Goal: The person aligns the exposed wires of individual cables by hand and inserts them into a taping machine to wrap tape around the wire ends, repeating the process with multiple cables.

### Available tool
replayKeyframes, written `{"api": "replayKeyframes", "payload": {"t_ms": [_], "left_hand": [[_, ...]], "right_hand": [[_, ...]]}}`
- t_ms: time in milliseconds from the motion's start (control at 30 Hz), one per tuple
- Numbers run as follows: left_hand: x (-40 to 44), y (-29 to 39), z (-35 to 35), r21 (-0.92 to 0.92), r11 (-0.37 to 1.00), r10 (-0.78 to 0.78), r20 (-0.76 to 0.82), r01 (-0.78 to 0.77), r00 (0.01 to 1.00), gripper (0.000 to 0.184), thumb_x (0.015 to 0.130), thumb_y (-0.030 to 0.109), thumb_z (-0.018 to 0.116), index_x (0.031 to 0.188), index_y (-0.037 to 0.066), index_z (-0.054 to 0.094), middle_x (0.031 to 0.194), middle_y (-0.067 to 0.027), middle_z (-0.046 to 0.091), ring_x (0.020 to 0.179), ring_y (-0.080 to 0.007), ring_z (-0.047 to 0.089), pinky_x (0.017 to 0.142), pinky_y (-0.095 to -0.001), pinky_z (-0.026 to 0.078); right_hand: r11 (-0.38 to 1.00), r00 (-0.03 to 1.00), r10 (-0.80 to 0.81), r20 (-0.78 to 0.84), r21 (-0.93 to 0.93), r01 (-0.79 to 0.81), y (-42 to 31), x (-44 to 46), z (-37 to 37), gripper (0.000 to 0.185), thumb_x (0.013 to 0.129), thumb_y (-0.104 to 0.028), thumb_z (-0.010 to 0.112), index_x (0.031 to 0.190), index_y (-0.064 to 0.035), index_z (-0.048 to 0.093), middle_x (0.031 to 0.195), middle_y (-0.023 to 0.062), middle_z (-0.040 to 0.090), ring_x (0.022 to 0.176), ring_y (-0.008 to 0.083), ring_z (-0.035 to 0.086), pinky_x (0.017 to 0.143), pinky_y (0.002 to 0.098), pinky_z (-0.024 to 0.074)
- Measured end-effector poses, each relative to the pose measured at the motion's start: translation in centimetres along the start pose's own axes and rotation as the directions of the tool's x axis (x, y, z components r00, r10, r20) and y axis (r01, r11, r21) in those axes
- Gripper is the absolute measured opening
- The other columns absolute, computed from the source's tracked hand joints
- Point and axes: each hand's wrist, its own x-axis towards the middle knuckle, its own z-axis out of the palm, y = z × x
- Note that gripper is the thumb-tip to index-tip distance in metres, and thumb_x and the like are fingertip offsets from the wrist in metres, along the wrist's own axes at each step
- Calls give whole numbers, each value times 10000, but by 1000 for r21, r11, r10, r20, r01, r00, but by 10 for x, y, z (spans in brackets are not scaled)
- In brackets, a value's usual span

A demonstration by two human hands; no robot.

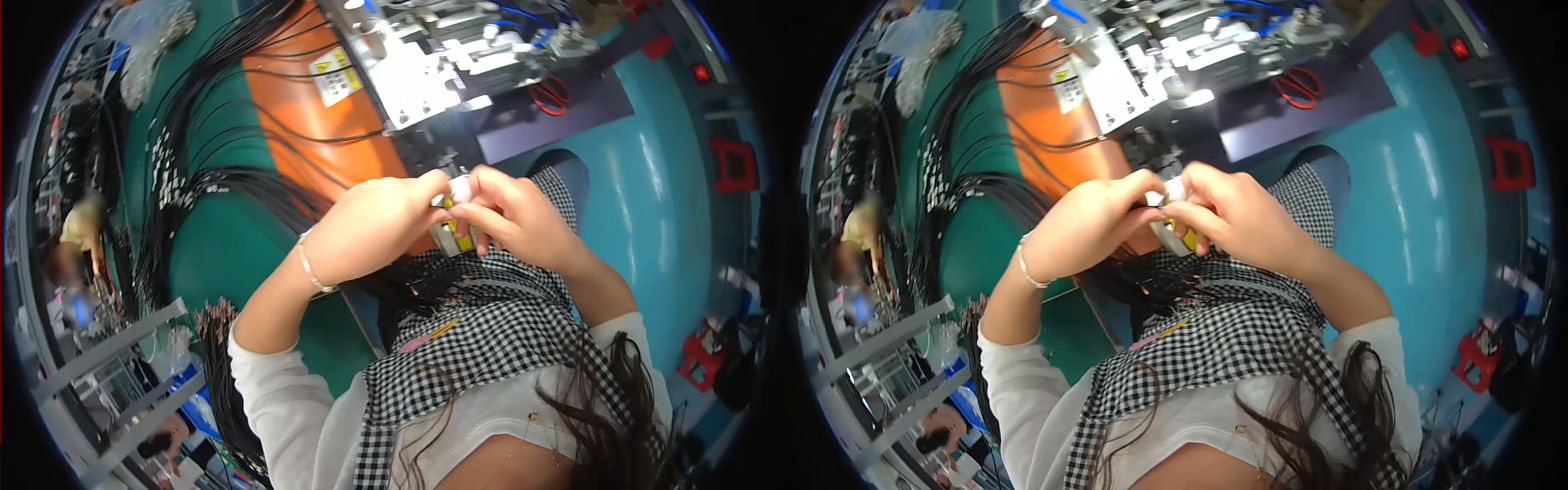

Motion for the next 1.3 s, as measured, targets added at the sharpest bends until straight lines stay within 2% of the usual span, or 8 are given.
{"api": "replayKeyframes", "payload": {"t_ms": [233, 367, 500, 600, 767, 900, 1000, 1300], "left_hand": [[2, -14, 6, -207, 968, 106, -165, -140, 981, 136, 902, 100, 583, 989, -4, 576, 782, -138, 631, 724, -292, 635, 635, -354, 485], [4, -12, 10, -321, 939, 42, -254, -126, 966, 128, 905, 71, 571, 1002, -13, 578, 795, -144, 631, 726, -265, 641, 653, -336, 487], [4, -7, 10, -379, 923, -34, -262, -70, 964, 119, 914, 70, 564, 995, -16, 577, 814, -147, 639, 744, -235, 651, 678, -326, 498], [8, -4, 15, -345, 933, -8, -304, -102, 953, 115, 923, 77, 560, 988, -16, 577, 802, -141, 640, 739, -207, 650, 682, -312, 500], [13, 5, 19, -383, 915, -3, -313, -123, 950, 129, 942, 100, 554, 995, -14, 584, 736, -97, 613, 674, -128, 594, 637, -252, 472], [20, -4, 28, -590, 802, -115, -299, -89, 947, 145, 959, 117, 549, 1011, -10, 595, 725, -38, 577, 651, -72, 522, 609, -210, 435], [18, -1, 31, -679, 724, -168, -349, -125, 922, 154, 971, 125, 540, 1019, -8, 601, 738, -1, 560, 660, -46, 490, 610, -194, 420], [11, 0, 30, -819, 511, -180, -400, -262, 899, 170, 989, 127, 522, 1032, -15, 604, 798, 18, 575, 744, -32, 516, 664, -179, 430]], "right_hand": [[965, 958, -187, -218, 141, 220, 23, 0, -2, 104, 904, -79, 616, 976, -7, 593, 730, 32, 652, 626, 71, 610, 595, 221, 481], [966, 988, -39, 152, -246, 76, 5, -16, -9, 128, 899, -88, 636, 988, -5, 594, 752, 11, 652, 727, 64, 632, 622, 209, 480], [952, 985, -95, -141, -303, 49, 9, -11, -11, 153, 888, -105, 655, 981, -1, 592, 771, 13, 646, 748, 65, 618, 617, 216, 469], [956, 882, -257, -395, 27, 291, 22, 3, -1, 167, 891, -126, 652, 977, 0, 586, 816, 19, 645, 684, 55, 576, 598, 219, 451], [978, 924, -192, -331, 13, 208, 13, 13, 5, 161, 908, -138, 637, 980, -4, 583, 824, 10, 619, 658, 49, 525, 590, 215, 440], [845, 707, -524, -475, -397, 359, 30, 34, 11, 136, 940, -135, 596, 992, -10, 585, 817, -13, 577, 685, 35, 503, 606, 199, 428], [787, 877, -40, -478, 526, 323, 30, 41, 13, 124, 947, -126, 583, 1003, -16, 593, 799, -17, 560, 688, 40, 482, 618, 208, 426], [784, 906, -178, -385, 500, 367, 15, 28, 16, 140, 952, -128, 585, 1025, -10, 598, 903, 10, 633, 811, 41, 575, 721, 198, 484]]}}
